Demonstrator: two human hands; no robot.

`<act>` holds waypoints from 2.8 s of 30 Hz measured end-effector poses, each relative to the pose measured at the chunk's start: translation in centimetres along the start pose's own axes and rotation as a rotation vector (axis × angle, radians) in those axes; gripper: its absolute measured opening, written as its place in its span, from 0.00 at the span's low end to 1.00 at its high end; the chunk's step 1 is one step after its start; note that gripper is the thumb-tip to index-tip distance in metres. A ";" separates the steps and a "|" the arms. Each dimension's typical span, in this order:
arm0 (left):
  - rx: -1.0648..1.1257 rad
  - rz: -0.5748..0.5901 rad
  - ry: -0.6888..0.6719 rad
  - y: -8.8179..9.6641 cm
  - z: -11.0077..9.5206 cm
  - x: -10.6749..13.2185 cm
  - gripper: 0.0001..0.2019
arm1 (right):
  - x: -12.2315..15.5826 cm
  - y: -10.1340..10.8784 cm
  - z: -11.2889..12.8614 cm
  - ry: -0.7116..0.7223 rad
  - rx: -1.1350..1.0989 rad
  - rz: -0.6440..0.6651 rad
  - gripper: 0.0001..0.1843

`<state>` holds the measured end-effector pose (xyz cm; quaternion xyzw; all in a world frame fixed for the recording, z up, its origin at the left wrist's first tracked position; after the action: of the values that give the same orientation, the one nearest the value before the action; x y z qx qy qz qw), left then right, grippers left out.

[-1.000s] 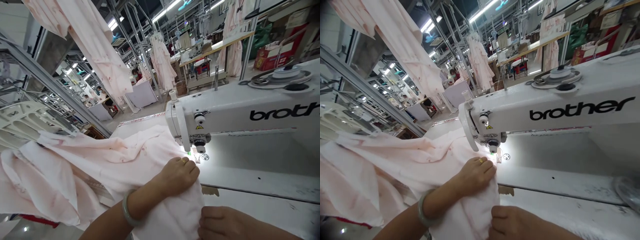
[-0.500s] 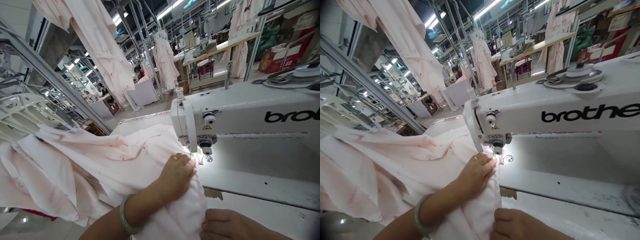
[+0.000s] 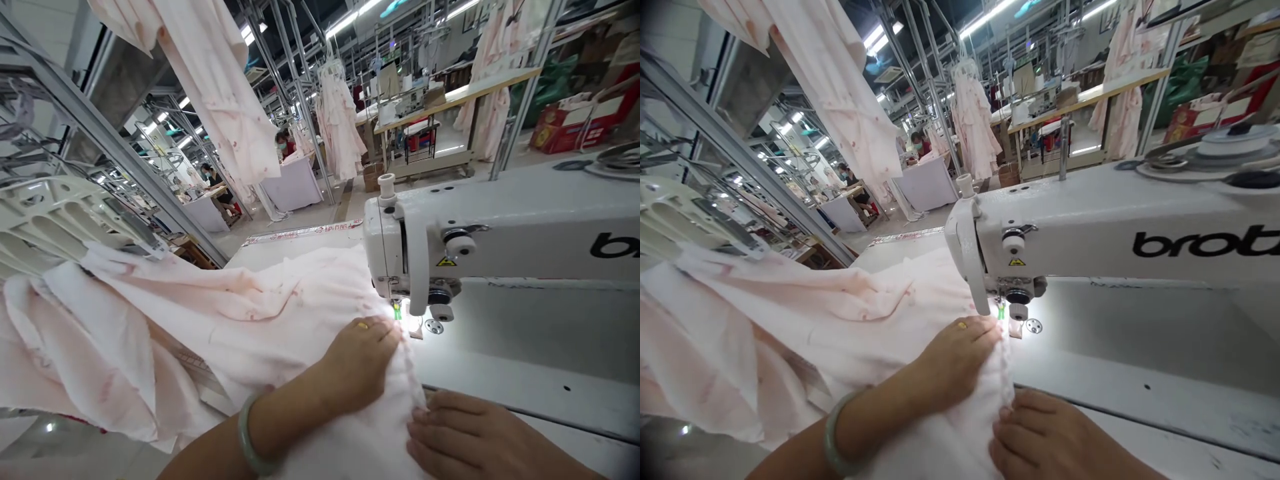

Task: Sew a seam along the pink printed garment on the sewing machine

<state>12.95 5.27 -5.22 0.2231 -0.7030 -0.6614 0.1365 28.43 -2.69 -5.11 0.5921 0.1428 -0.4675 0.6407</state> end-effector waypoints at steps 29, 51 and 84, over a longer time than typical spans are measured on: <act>0.023 -0.125 -0.062 1.7 -2.2 1.3 0.17 | 0.5 0.8 -0.7 0.008 0.089 0.201 0.24; -0.338 0.127 -0.409 1.6 -1.2 -1.9 0.10 | 0.6 -0.7 -1.7 0.131 0.287 0.012 0.24; 0.065 -0.076 0.001 -0.8 3.7 -2.0 0.06 | -1.4 -0.9 -5.7 -0.190 0.133 0.148 0.14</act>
<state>13.00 9.44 -6.17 0.2542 -0.7152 -0.6427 0.1041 29.09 3.10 -6.07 0.5953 0.0061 -0.4815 0.6433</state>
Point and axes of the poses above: each hand's wrist, its own x-axis away from the middle knuckle, its own y-axis out of the back of the hand, z = x × y, the point moved 4 cm from there along -x, towards the middle knuckle, and after that the axes turned 11 degrees about -y, right-handed, at the moved point
